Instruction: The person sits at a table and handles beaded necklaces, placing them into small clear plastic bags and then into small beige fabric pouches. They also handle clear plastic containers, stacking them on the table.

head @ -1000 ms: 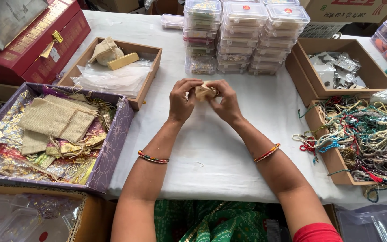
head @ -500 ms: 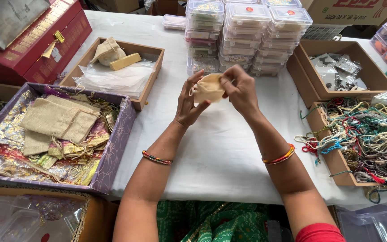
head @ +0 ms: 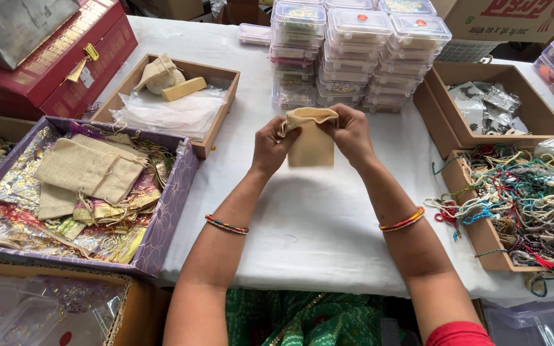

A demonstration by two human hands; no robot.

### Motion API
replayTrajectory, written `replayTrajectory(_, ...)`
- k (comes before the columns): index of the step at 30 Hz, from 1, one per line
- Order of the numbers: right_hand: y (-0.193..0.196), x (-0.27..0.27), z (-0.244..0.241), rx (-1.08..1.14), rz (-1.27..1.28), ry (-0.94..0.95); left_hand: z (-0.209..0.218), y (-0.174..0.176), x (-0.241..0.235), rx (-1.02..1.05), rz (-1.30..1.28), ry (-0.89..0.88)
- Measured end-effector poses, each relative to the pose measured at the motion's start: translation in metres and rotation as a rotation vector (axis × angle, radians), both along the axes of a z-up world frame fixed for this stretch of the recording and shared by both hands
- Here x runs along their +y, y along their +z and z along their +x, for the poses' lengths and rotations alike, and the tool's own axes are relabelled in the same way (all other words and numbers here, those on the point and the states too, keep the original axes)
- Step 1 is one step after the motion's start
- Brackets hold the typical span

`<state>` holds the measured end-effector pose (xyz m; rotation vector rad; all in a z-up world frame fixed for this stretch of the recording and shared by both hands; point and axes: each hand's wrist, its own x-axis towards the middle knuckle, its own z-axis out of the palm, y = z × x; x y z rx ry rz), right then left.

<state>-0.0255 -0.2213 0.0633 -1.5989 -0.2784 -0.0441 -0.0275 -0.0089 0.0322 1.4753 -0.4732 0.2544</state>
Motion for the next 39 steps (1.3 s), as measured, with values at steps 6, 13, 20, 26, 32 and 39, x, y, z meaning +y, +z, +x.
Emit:
replayTrajectory(6, -0.013, 0.002, 0.0, -0.566, -0.444, -0.197, 0.0, 0.003, 0.018, -0.447, 0.604, 0.355)
replayTrajectory(13, -0.051, -0.026, 0.01, -0.174, -0.587, -0.019, 0.004, 0.005, 0.03, -0.173, 0.961, 0.248)
replayTrajectory(20, -0.019, -0.022, -0.009, 0.14, -0.411, 0.097, -0.021, 0.049, 0.035, 0.18, 1.05, 0.004)
replayTrajectory(26, -0.028, -0.03, -0.005, -0.02, -0.701, 0.231, 0.009, 0.012, 0.051, 0.166, 0.913, -0.175)
replayTrajectory(32, -0.011, -0.02, -0.021, -0.307, -0.97, -0.006, 0.002, 0.028, 0.058, 0.238, 0.959, -0.102)
replayTrajectory(39, -0.031, -0.023, -0.008, -0.382, -0.706, -0.136, 0.011, 0.011, 0.054, 0.161, 0.877, 0.074)
